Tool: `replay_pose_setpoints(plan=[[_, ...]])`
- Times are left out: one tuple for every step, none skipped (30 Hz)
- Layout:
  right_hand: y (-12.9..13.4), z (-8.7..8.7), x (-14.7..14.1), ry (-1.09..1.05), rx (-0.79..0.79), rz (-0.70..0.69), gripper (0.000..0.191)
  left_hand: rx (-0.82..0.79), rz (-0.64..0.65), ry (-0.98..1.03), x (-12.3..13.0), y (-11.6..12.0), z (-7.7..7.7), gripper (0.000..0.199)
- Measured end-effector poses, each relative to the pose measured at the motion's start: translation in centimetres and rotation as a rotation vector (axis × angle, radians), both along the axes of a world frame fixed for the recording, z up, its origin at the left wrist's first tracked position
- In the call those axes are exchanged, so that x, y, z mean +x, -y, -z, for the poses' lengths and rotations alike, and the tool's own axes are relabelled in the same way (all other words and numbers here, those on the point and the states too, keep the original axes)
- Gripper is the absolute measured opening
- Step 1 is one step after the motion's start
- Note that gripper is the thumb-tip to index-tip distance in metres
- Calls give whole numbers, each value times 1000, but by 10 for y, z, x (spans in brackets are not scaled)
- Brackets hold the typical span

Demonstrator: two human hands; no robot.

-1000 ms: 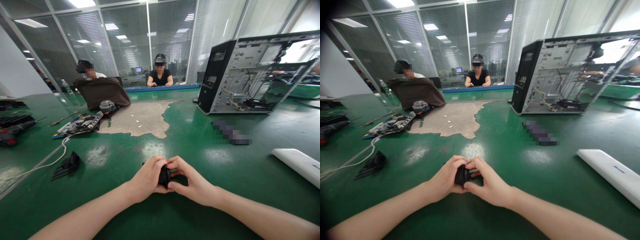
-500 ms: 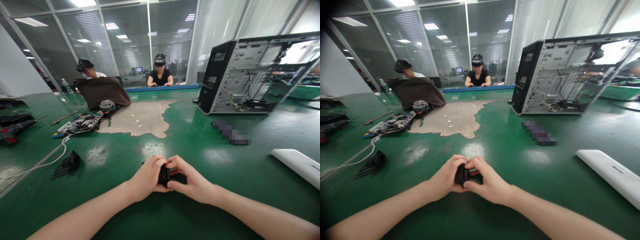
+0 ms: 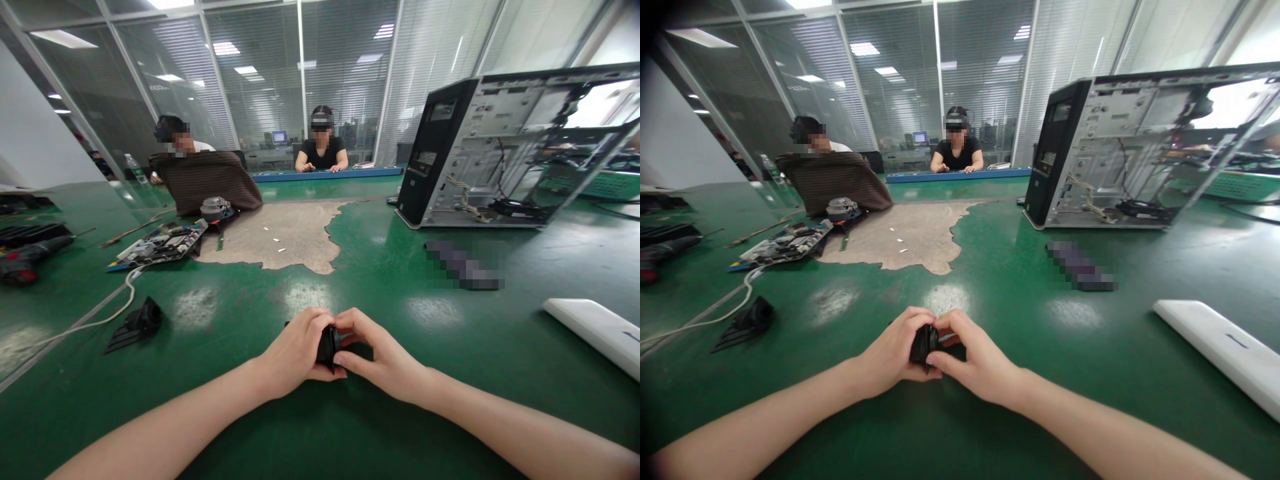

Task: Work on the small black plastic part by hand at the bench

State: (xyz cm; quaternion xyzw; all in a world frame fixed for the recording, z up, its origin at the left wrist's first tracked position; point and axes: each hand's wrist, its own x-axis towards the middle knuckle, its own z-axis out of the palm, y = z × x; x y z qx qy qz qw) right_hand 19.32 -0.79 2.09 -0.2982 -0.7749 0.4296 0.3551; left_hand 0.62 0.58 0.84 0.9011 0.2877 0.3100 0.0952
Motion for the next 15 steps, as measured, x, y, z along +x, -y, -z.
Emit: replay_pose_setpoints(plan=[[0, -1, 1, 3, 22, -6, 29, 0, -2, -1, 0, 0, 0, 71], [0, -2, 1, 5, 42, -11, 29, 1, -2, -5, 0, 0, 0, 70], [1, -3, 2, 9, 61, -15, 28, 2, -2, -7, 0, 0, 1, 70], [1, -3, 3, 11, 78, -15, 25, 2, -2, -10, 0, -1, 1, 69], [1, -3, 3, 13, 91, -12, 21, 1, -2, -10, 0, -1, 2, 70], [1, -3, 3, 12, 97, -9, 18, 3, 0, -6, 0, -1, 2, 70], [1, -2, 2, 6, 95, -4, 16, 5, 1, 0, 0, -1, 2, 70], [1, -1, 2, -5, 82, 1, 16, 5, 2, 5, -1, -1, 3, 71], [1, 0, 1, -20, 63, 5, 18, 3, 2, 11, -1, -1, 3, 71], [1, 1, 0, -31, 37, 8, 21, -1, 1, 13, -1, -1, 3, 71], [1, 2, -1, -37, 10, 12, 25, -6, 0, 14, -1, -1, 2, 70], [2, 3, -1, -36, -12, 18, 30, -6, -1, 14, -1, -1, 2, 70], [2, 3, -2, -29, -27, 23, 33, -6, -1, 12, -1, -1, 2, 70], [2, 3, -2, -20, -34, 23, 35, -1, -1, 11, -1, 0, 2, 71], [2, 2, -1, -10, -31, 19, 35, 3, 1, 9, 0, 0, 2, 71]])
